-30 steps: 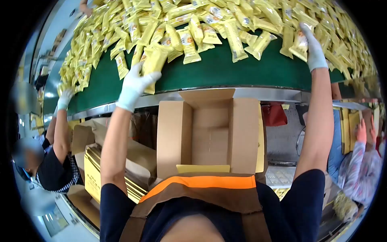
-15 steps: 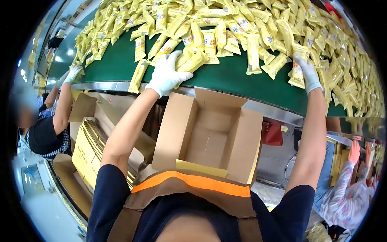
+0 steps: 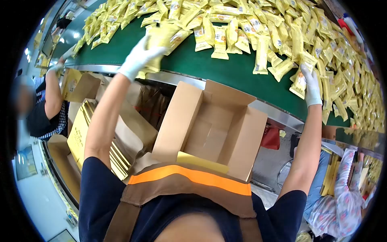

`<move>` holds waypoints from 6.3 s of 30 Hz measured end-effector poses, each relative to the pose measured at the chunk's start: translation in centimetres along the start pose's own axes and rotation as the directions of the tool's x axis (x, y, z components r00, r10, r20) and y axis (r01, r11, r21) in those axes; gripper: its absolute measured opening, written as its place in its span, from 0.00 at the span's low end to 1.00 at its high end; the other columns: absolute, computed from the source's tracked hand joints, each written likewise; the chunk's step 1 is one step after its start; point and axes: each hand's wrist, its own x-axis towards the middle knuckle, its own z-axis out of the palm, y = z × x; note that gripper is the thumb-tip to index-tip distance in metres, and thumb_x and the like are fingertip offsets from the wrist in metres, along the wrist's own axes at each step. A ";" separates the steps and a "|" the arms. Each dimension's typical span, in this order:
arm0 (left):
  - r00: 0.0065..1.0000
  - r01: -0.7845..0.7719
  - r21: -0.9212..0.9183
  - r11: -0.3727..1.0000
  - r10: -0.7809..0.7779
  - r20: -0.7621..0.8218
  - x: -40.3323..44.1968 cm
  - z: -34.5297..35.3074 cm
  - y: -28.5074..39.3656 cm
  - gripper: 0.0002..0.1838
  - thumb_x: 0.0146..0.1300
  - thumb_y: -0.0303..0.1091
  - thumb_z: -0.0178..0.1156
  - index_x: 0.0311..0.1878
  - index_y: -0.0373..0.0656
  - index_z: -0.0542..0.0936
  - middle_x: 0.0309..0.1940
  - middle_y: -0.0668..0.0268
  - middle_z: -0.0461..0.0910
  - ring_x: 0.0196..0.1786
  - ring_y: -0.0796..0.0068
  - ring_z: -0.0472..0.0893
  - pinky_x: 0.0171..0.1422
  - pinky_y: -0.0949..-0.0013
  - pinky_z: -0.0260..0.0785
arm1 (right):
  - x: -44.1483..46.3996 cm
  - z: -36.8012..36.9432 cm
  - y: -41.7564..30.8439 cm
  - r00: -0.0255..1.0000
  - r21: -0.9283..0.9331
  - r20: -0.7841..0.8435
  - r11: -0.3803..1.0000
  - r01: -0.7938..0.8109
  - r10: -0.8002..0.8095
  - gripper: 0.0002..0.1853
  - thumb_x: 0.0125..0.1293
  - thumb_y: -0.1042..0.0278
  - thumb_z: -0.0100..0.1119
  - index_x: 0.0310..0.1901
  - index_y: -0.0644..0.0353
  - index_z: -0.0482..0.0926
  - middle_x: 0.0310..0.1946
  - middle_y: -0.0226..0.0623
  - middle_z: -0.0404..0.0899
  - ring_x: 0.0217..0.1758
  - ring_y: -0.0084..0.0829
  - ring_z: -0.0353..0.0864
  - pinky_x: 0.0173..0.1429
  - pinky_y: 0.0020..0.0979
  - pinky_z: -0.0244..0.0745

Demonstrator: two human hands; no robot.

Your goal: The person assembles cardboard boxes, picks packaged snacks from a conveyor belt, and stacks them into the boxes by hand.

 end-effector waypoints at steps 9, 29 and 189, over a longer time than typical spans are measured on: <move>0.990 -0.137 0.673 0.727 0.070 0.125 -3.3 0.7 -3.8 0.57 0.41 0.67 0.68 0.73 0.41 0.66 0.60 0.46 0.75 0.63 0.45 0.71 0.71 0.53 0.63 | -5.5 -1.5 -4.1 0.933 -0.978 -0.088 0.207 -0.015 -0.348 0.52 0.45 0.39 0.74 0.66 0.67 0.67 0.62 0.61 0.69 0.65 0.53 0.72 0.67 0.44 0.69; 0.983 -0.186 0.847 0.498 0.097 0.159 -5.2 2.8 -2.0 0.64 0.39 0.59 0.71 0.78 0.46 0.52 0.57 0.48 0.72 0.57 0.47 0.75 0.60 0.52 0.69 | -8.0 0.6 -1.1 0.945 -0.914 0.313 0.242 0.326 -0.093 0.60 0.43 0.43 0.76 0.76 0.55 0.55 0.70 0.52 0.64 0.72 0.50 0.65 0.74 0.42 0.63; 0.889 -0.458 0.541 0.706 0.344 0.304 0.7 16.0 6.1 0.41 0.51 0.56 0.65 0.66 0.42 0.74 0.56 0.53 0.73 0.58 0.52 0.74 0.63 0.58 0.70 | -5.5 9.8 -5.0 0.924 -0.802 0.357 0.551 0.230 0.135 0.52 0.46 0.35 0.69 0.66 0.67 0.67 0.62 0.57 0.73 0.65 0.49 0.74 0.69 0.38 0.68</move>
